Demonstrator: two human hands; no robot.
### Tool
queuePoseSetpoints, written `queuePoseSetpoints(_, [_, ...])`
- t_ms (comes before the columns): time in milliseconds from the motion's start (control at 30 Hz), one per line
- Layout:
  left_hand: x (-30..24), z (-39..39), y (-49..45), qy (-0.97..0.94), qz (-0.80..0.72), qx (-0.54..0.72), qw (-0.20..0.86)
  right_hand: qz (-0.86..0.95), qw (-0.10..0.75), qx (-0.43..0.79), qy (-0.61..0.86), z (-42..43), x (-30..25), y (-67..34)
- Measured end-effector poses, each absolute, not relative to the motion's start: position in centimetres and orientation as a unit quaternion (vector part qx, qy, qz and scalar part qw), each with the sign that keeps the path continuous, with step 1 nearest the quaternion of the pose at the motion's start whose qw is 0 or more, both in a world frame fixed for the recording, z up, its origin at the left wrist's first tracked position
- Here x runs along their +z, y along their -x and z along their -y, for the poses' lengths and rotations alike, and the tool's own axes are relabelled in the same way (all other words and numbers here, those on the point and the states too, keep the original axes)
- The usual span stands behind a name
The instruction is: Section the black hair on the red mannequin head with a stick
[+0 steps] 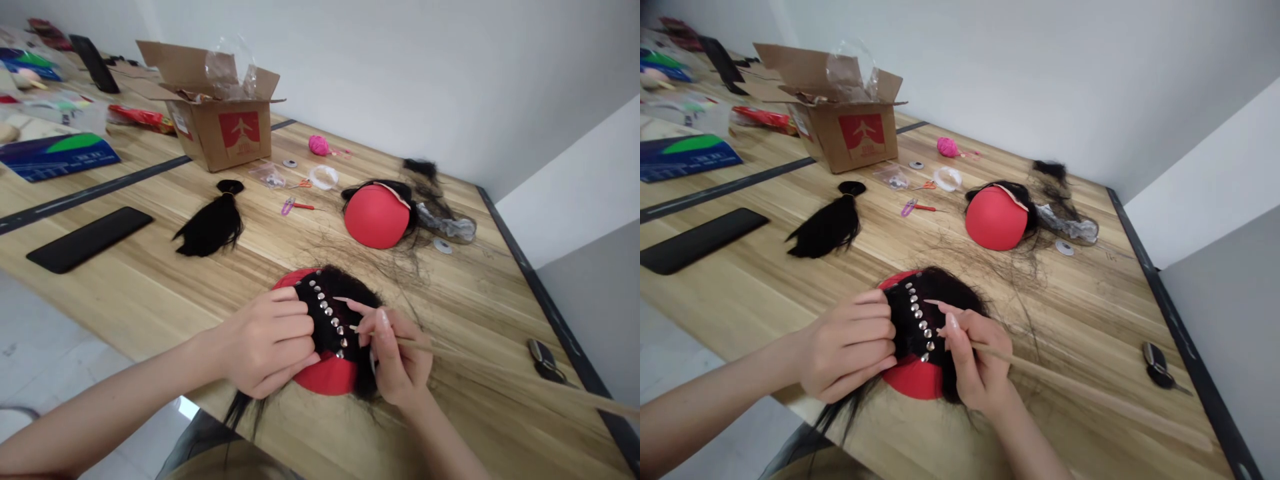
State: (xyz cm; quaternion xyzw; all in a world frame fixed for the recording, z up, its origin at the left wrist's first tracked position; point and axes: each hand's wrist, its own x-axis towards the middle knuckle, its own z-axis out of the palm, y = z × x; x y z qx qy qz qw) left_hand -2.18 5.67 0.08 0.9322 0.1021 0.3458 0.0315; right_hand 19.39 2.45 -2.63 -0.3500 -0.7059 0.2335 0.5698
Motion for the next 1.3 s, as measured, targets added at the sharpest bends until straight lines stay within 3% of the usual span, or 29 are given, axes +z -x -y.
queuePoseSetpoints(467, [1.9, -7.1, 0.2, -0.957, -0.097, 0.271, -0.018, 0.544, 0.665, 0.382, 0.341, -2.9, -1.8, -18.6])
queuePoseSetpoints(1300, [4.9, -5.9, -2.2, -0.981, -0.188, 0.036, -0.016, 0.465, 0.659, 0.455, 0.377, -3.4, -1.5, -19.1])
